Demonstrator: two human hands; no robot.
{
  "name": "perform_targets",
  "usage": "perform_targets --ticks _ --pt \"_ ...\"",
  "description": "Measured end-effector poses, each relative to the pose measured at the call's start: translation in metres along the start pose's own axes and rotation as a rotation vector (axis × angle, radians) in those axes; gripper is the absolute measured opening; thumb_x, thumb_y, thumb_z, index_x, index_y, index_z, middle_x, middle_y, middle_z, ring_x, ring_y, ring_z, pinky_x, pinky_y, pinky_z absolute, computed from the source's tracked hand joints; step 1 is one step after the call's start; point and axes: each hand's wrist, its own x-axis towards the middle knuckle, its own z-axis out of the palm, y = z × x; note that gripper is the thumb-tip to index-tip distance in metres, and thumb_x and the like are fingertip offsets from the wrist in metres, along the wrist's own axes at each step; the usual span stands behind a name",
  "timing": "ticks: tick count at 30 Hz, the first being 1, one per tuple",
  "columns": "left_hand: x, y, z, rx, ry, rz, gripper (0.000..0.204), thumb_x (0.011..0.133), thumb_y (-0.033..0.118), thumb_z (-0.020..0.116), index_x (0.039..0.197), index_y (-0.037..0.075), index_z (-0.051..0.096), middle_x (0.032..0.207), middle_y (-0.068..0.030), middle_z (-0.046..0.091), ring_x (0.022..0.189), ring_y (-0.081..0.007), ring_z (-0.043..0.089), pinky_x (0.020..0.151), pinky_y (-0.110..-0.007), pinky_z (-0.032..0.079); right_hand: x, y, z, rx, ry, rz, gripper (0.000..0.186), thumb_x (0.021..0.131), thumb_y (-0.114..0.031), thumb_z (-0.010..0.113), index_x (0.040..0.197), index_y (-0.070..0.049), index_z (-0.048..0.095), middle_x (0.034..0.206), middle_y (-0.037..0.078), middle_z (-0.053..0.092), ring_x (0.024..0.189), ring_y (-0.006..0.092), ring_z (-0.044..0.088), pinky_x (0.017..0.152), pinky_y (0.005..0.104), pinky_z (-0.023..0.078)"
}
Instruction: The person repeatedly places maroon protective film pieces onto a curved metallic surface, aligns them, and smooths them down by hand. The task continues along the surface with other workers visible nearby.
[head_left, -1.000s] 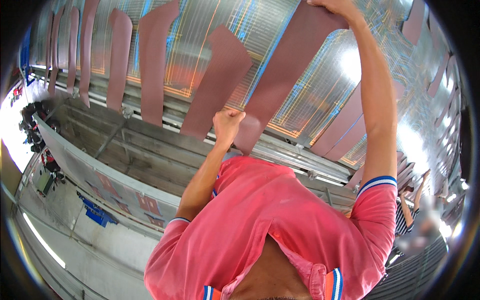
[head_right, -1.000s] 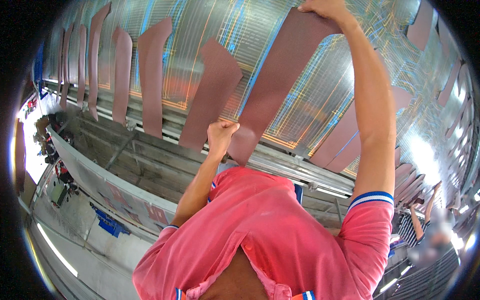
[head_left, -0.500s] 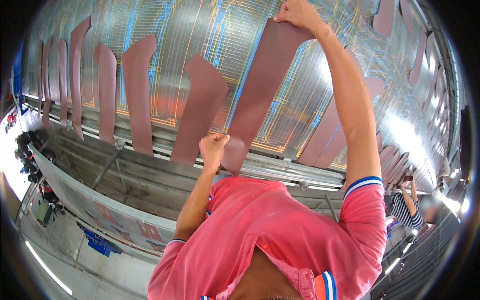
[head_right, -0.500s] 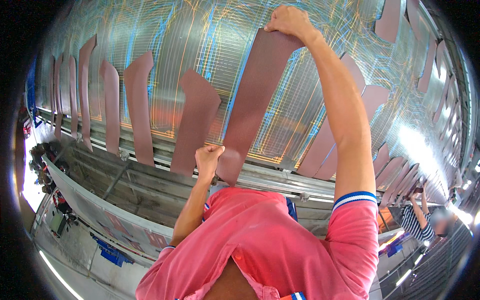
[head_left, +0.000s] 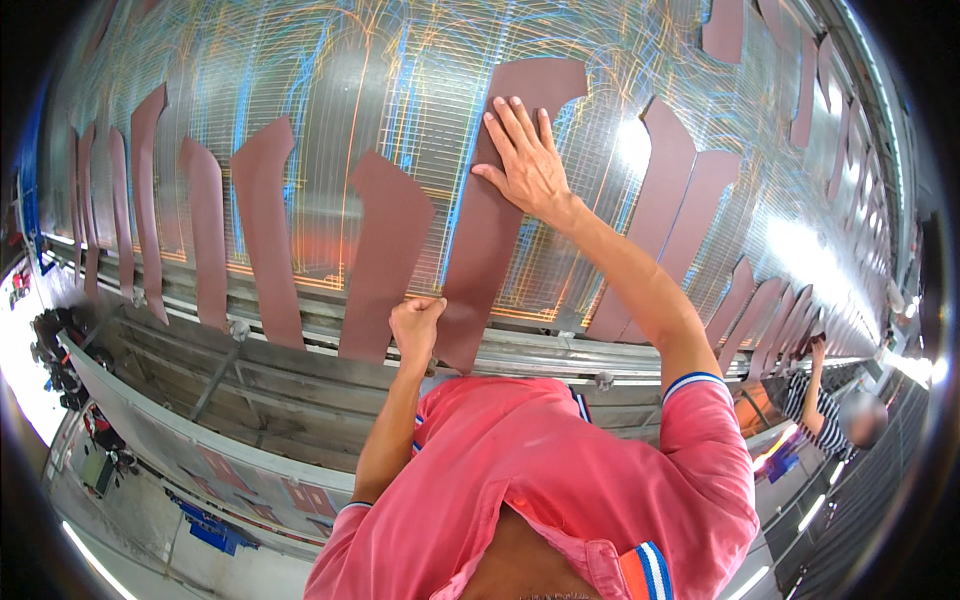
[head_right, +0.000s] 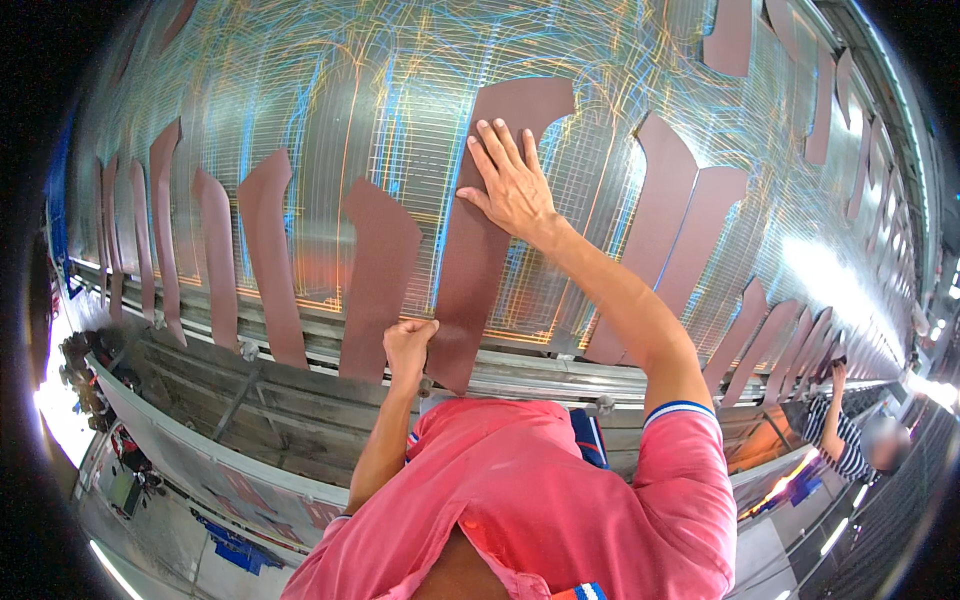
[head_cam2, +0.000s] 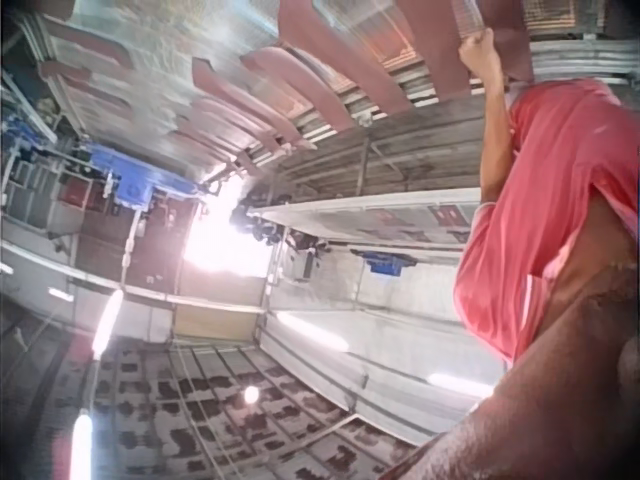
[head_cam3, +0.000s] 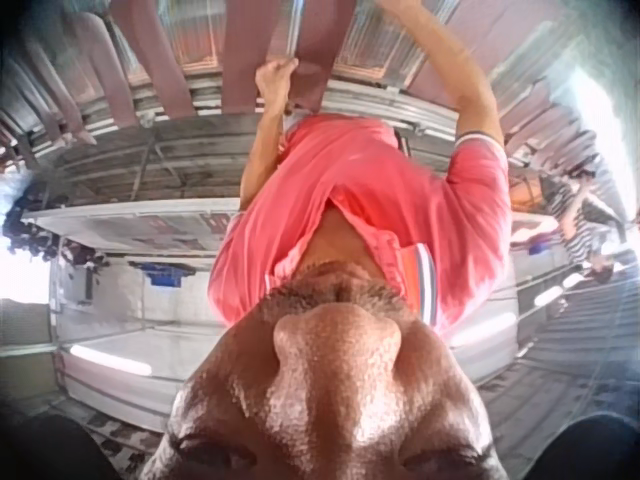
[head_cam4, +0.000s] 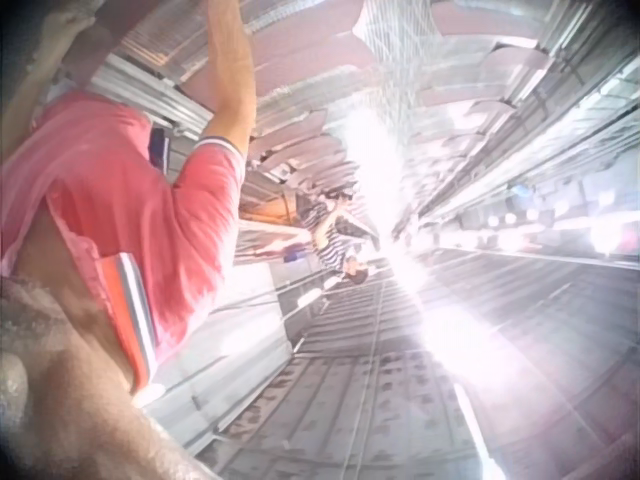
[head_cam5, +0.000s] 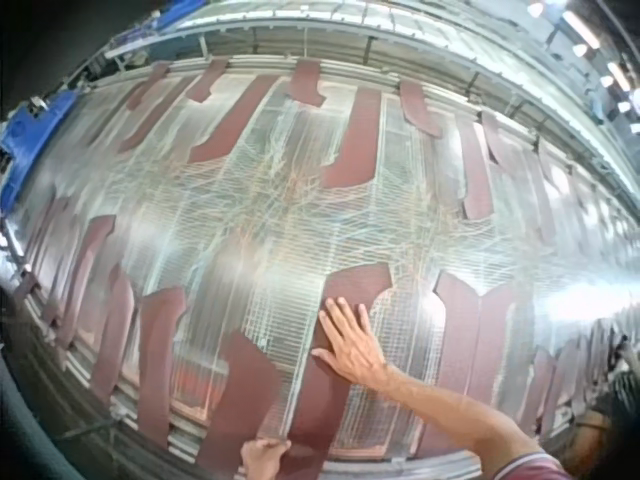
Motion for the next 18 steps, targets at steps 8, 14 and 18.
perform_targets --ticks 8,14,18 --pt "0.004 -0.011 -0.006 0.082 -0.032 0.064 0.026 0.077 0.023 0.075 0.072 -0.003 0.071 0.051 -0.0045 0.055 0.053 -0.0082 0.05 0.054 -0.031 0.042 0.053 0.07 0.01 -0.215 0.134 0.102 0.072 0.1 -0.057 0.03 0.15 -0.004 0.03 0.159 0.013 0.025 0.148 0.0323 0.018 0.119 0.0551 0.017" --pt "0.006 -0.014 -0.003 0.099 0.004 0.169 0.025 0.077 0.025 0.076 0.073 0.001 0.073 0.054 -0.0039 0.061 0.054 -0.01 0.056 0.055 -0.032 0.044 -0.044 -0.065 -0.007 -0.172 -0.287 -0.119 0.069 0.1 -0.05 0.035 0.153 -0.006 0.025 0.161 0.011 0.019 0.15 0.0289 0.014 0.12 0.0543 0.012" --pt "0.008 -0.019 -0.005 0.37 0.024 0.355 0.024 0.076 0.025 0.076 0.074 0.001 0.071 0.061 -0.0127 0.065 0.057 -0.0244 0.064 0.06 -0.04 0.05 -0.163 -0.149 -0.003 0.094 -0.408 -0.234 0.07 0.097 -0.049 0.045 0.148 -0.001 0.035 0.16 0.014 0.024 0.149 0.0302 0.016 0.12 0.0523 0.012"
